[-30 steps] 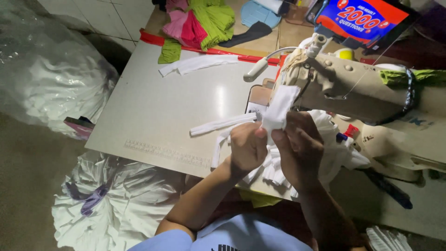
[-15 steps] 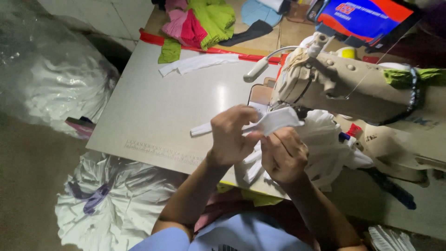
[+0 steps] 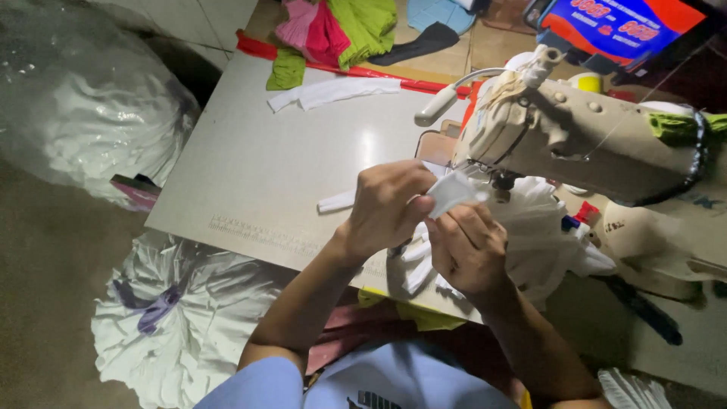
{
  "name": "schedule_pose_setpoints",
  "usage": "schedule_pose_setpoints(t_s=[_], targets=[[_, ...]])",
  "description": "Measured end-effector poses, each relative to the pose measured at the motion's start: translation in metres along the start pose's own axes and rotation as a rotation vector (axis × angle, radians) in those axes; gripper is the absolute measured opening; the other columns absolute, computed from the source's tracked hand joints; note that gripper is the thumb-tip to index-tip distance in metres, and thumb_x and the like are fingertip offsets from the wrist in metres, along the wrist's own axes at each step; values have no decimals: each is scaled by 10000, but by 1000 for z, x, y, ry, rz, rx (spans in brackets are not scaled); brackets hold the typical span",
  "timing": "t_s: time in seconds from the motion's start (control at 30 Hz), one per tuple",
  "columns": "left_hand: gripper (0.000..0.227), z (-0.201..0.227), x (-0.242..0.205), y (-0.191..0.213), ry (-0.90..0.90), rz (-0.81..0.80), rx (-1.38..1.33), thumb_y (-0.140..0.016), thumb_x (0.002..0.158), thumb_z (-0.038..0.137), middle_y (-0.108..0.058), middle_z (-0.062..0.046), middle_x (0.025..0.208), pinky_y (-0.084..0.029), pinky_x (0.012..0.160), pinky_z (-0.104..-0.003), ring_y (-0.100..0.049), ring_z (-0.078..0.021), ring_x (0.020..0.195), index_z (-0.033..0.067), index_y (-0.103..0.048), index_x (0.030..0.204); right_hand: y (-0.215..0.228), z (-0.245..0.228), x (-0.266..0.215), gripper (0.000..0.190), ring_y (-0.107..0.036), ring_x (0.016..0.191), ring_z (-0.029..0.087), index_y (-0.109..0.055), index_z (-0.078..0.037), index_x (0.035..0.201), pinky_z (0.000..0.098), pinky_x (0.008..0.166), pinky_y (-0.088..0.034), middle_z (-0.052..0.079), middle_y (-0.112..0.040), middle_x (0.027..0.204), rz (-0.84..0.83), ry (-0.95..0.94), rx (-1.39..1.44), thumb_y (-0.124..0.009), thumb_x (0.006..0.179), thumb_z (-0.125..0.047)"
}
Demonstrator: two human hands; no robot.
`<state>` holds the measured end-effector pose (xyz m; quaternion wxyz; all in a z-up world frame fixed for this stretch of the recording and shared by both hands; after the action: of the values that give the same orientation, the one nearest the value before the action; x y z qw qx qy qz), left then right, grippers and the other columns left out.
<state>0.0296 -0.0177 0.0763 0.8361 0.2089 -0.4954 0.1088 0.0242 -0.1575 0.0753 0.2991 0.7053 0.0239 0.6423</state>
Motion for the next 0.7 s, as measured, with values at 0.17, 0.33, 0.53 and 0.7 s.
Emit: schedule_pose_setpoints(t_s=[0.17, 0.33, 0.53, 0.7], targets=[[346, -3, 10, 0, -304, -42, 191, -319, 923, 262, -420, -20, 553, -408, 422, -258, -451, -184, 418, 105, -493, 668, 4, 0, 4, 177, -459, 481, 224, -548, -29, 642, 291, 466, -427, 63, -428, 571, -53, -17, 12, -542, 816, -63], [343, -23, -14, -10, -322, 26, 226, -349, 910, 286, -404, -10, 543, -405, 420, -254, -422, -175, 407, 118, -503, 654, -3, 0, 13, 130, -447, 462, 232, -564, -1, 656, 316, 454, -437, 87, -470, 594, 17, 100, 92, -558, 787, 1], [331, -17, 8, -11, -355, 196, 262, -371, 900, 318, -436, 11, 574, -416, 444, -252, -439, -152, 427, 134, -534, 678, 0, 15, 14, 85, -493, 511, 253, -577, 33, 706, 342, 499, -460, 106, -470, 633, 16, 87, 80, -556, 786, 14], [310, -25, 8, -23, -391, 211, 279, -394, 902, 308, -444, 6, 561, -425, 453, -244, -459, -153, 430, 132, -538, 691, -4, 35, -16, 116, -451, 491, 194, -583, -34, 648, 288, 518, -439, 45, -430, 565, -73, 103, -60, -547, 744, 21]])
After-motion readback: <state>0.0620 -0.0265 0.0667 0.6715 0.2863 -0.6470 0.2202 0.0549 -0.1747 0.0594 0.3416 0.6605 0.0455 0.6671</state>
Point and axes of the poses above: each hand's wrist, its own x-axis towards the middle knuckle, its own y-axis out of the back of the hand, z = x × y, the point moved 1 cm from there along x, towards the middle knuckle
